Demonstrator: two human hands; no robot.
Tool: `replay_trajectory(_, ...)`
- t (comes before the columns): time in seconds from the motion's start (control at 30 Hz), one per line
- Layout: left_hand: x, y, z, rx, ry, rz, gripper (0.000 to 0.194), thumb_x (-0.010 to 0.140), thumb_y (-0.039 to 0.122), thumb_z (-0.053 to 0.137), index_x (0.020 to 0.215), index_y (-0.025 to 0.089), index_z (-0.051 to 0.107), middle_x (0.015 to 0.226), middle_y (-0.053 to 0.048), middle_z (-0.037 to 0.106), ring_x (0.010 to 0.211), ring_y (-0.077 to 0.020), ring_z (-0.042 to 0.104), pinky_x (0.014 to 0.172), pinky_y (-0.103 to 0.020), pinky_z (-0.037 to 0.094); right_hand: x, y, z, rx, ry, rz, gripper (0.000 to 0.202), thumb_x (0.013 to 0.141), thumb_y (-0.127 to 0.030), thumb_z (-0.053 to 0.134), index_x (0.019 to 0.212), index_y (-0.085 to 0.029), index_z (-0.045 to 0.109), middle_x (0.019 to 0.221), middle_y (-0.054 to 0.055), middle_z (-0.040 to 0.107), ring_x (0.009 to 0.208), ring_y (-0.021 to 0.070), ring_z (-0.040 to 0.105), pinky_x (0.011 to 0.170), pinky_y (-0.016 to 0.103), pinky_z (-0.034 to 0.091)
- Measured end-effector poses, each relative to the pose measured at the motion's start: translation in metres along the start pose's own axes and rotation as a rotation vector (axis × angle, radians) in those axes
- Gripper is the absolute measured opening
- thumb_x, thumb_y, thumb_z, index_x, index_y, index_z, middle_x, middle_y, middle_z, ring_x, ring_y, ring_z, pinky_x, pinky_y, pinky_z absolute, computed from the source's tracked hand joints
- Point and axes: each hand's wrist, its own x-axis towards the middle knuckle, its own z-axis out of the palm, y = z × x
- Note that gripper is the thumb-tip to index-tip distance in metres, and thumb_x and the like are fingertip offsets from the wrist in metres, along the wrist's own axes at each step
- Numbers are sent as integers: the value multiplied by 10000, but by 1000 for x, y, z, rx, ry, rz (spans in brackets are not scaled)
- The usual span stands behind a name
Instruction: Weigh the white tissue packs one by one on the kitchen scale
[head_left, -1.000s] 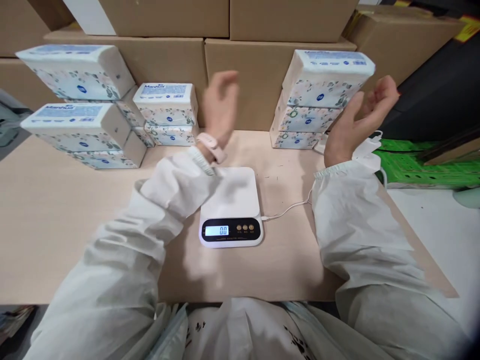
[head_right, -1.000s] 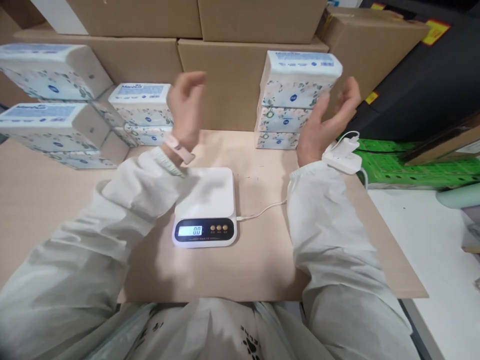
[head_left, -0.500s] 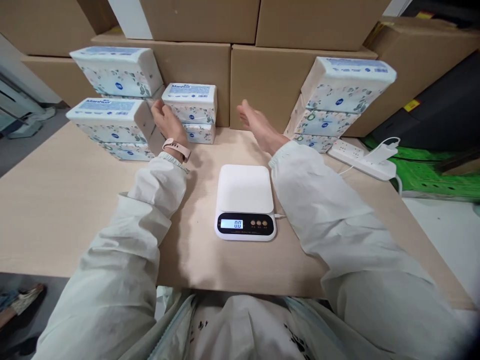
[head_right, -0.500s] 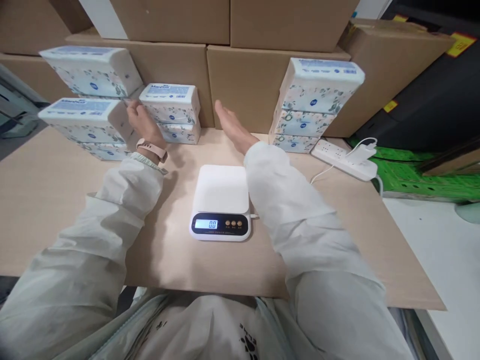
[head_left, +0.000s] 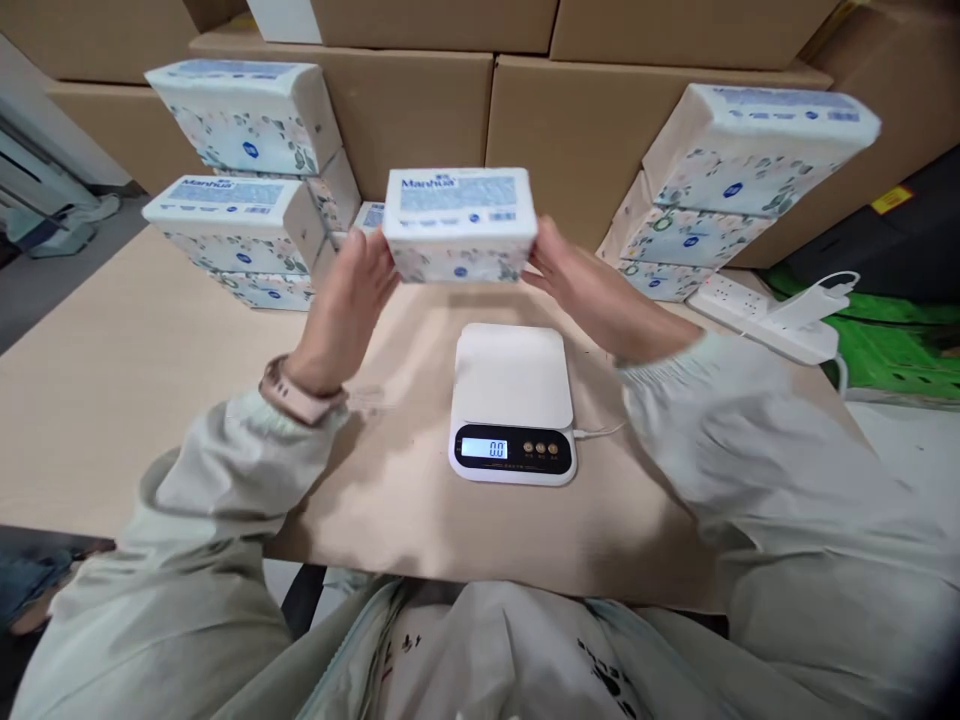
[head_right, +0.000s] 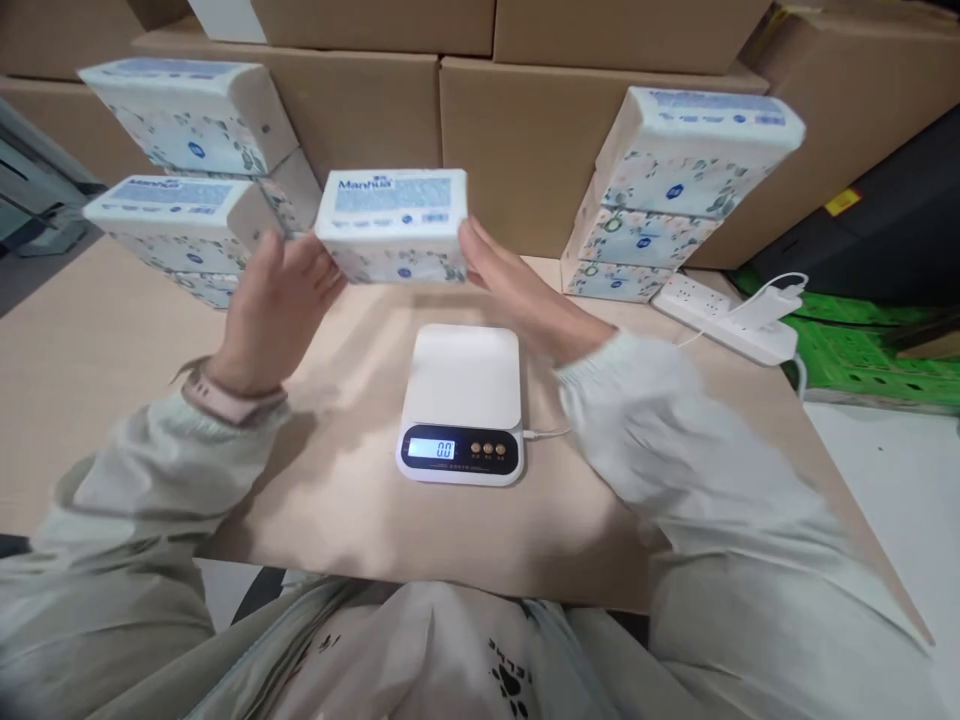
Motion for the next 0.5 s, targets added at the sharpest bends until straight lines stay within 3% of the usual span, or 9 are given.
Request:
replay_trajectory(0.1, -52, 8, 31, -79, -49, -70, 615, 983, 746, 675, 1391, 291, 739, 1658, -32, 564, 1703, -356, 302, 1441, -544, 250, -77, -12, -2, 6, 51, 73, 583, 1049, -717, 549, 1529, -395, 623, 1663, -54, 593, 1638, 250, 468, 1413, 522, 358)
replay_trajectory(0.2, -80, -2, 47, -87, -32, -108, 582, 975, 683, 732, 1397, 283, 754, 1618, -63, 611, 1683, -369, 348, 1412, -578, 310, -123, -4, 3, 5, 112, 113, 641, 1009, -749, 583, 1549, -407, 612, 1630, -16, 629, 1595, 285, 529, 1373, 572, 414)
replay_trajectory(0.4, -94, -27, 52, -36, -21, -136, 574, 1031, 623, 687, 1492, 284, 715, 1673, -64, 561, 1657, -338, 410, 1397, -529, 349, -152, 33, 11, -93, 188, 83, 559, 1065, -678, 538, 1564, -434, 607, 1696, -43, 558, 1595, 277, 538, 1344, 591, 452)
replay_trajectory(0.5, -95, -42, 49, 46, 119, -85, 598, 1051, 645, 641, 1526, 284, 682, 1691, -74, 540, 1632, -329, 449, 1376, -540, 364, -161, 49, 11, -120, 400, 29, 491, 1062, -617, 600, 1505, -417, 672, 1644, -22, 619, 1549, 281, 590, 1330, 578, 481)
